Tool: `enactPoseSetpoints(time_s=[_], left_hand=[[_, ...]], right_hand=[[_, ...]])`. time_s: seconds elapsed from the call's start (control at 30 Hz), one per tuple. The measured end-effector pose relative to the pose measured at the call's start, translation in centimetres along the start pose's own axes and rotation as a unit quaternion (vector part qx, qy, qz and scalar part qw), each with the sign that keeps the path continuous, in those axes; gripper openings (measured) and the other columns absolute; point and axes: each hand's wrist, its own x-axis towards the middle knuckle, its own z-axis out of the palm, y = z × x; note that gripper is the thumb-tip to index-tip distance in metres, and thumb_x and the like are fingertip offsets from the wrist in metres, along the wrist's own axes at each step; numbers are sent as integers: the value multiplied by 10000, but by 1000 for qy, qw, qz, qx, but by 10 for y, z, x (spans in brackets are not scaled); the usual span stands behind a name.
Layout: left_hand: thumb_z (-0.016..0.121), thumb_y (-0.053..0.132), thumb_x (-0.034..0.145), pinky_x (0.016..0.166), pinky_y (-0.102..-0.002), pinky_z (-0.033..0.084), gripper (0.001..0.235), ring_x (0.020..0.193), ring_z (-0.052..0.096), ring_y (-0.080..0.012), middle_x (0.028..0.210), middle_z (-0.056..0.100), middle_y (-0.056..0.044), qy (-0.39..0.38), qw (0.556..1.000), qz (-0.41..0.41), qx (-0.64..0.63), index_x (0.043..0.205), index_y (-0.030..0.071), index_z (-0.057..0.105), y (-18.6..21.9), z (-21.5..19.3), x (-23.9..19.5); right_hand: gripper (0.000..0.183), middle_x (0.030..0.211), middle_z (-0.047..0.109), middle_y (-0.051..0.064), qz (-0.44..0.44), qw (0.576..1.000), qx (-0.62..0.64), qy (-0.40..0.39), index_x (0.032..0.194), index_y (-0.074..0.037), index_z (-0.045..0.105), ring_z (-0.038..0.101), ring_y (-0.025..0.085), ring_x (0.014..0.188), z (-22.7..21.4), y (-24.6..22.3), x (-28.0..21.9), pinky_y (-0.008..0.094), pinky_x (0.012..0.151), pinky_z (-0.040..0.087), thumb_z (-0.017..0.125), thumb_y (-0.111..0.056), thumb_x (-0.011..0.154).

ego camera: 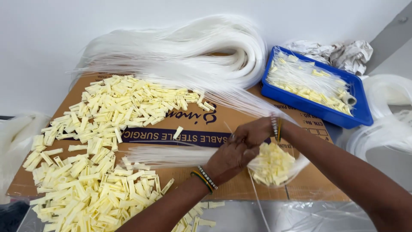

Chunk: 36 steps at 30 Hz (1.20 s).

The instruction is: The person repeatedly picks small yellow plastic connectors and slides them onto the ends of long clear plastic tubes. They work at a table with a pile of connectors and a bundle of tubes, placing finished units into a blue tray.

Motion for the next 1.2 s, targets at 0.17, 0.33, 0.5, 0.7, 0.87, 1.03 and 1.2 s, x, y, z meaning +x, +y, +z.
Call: enactPoseSetpoints(time_s=[0.17, 0.33, 0.5, 0.7, 0.87, 1.03, 1.2], left_hand=[[601, 119, 994, 801, -469, 548, 304, 1022, 651, -343, 1138, 597, -142, -130, 987, -45, -78, 1267, 144, 469, -8, -10, -8], [681, 251, 911, 854, -484, 543, 415, 1088, 621, -383, 1277, 531, -214, -148, 972, -36, -177, 1241, 82, 494, -12, -16, -15], [674, 240, 1009, 858, -410, 580, 186, 1033, 678, -288, 1242, 620, -138, -96, 933, -226, -264, 1047, 58, 666, -5, -11, -10], [802, 131, 903, 773, -241, 605, 137, 845, 714, -90, 960, 761, -106, 71, 755, -411, -506, 946, 16, 740, -13, 16, 8], [802, 93, 919, 717, -292, 607, 157, 787, 690, -130, 969, 700, -133, 110, 761, -388, -507, 949, -14, 692, -19, 18, 15], [674, 45, 1021, 811, -365, 573, 99, 912, 713, -237, 1007, 711, -131, 46, 903, -278, -324, 1105, -2, 697, -17, -1, -9], [707, 24, 909, 785, -385, 586, 122, 914, 721, -281, 991, 697, -127, 41, 911, -309, -270, 1027, 4, 683, -11, -2, -14]], right_hand=[[176, 736, 711, 121, 171, 961, -216, 1, 888, 7, 757, 706, 241, 695, -10, -31, 11, 384, 633, 557, 734, -148, 809], [137, 666, 639, 108, 202, 910, -326, 159, 794, -45, 767, 654, 276, 630, -10, -98, -23, 408, 592, 535, 738, -177, 815], [142, 597, 646, 73, 212, 883, 268, 322, 870, -26, 796, 587, 153, 478, 51, -58, -49, 277, 430, 420, 692, -122, 889], [238, 702, 779, 64, 220, 811, 325, 434, 899, 44, 770, 606, 123, 516, 109, -35, -35, 261, 459, 417, 679, -167, 963], [198, 758, 766, 49, 101, 793, 296, 523, 965, 27, 778, 670, 103, 590, 115, -53, -16, 269, 551, 567, 696, -150, 937], [281, 793, 759, 60, 111, 748, 299, 583, 968, 47, 762, 636, 113, 578, 120, -71, -9, 278, 514, 537, 624, -195, 1004], [190, 778, 767, 93, 106, 670, 328, 657, 948, 59, 777, 652, 111, 570, 130, -67, 10, 265, 481, 531, 762, -126, 907]])
